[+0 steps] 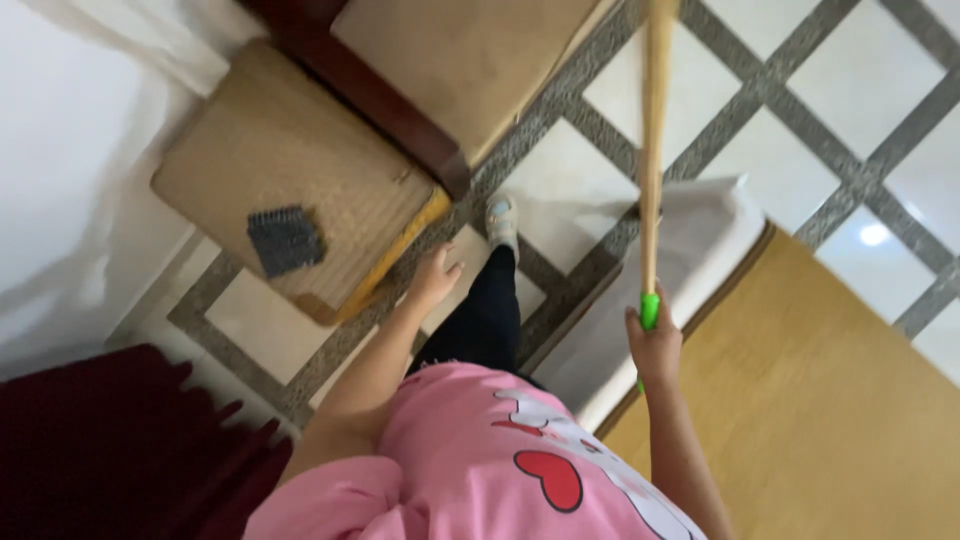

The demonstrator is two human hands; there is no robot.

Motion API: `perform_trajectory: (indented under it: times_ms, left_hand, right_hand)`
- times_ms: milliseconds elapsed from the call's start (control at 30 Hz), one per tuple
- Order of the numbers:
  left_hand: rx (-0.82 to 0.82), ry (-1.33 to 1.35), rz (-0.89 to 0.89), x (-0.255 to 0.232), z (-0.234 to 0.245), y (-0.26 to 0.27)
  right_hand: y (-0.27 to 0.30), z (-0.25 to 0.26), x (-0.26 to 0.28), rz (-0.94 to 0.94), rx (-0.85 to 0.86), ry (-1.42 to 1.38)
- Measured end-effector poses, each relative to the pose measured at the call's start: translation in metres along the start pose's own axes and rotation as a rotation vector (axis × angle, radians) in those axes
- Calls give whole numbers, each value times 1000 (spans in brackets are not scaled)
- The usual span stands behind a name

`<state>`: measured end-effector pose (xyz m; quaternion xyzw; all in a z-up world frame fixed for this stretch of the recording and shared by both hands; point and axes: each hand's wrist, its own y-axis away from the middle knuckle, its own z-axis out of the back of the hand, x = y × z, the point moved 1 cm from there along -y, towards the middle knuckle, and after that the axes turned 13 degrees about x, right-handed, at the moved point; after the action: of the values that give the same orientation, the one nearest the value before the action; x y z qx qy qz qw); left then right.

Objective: Organizing small toy blocks into a pouch, sweeping the tiled floor, and wiping a wicker shelf with a cloth.

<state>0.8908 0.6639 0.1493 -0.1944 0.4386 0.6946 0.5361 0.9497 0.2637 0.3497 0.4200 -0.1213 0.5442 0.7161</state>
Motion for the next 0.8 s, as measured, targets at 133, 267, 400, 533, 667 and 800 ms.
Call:
perform_trajectory:
  times_ms: [133, 267, 400, 533, 667, 800]
  left_hand:
    - [-261, -178, 9, -28, 22, -77]
    - [-132, -190, 342, -73, 62, -140]
    - [-94, -206, 464, -76, 99, -195]
    - [-71, 48, 829, -74, 130, -218]
    - [-46, 163, 1111, -79, 135, -242]
    - [-57, 120, 1290, -76, 132, -254]
  right_hand:
    - [-94, -4, 39, 274, 92, 179]
    - [-180, -7, 77, 381, 239, 317]
    - [-232, 14, 142, 230, 379, 452]
    - [-306, 26, 176, 439, 425, 589]
    - [-415, 27, 182, 492, 545, 852]
    - [-547, 2, 196, 765, 610, 880]
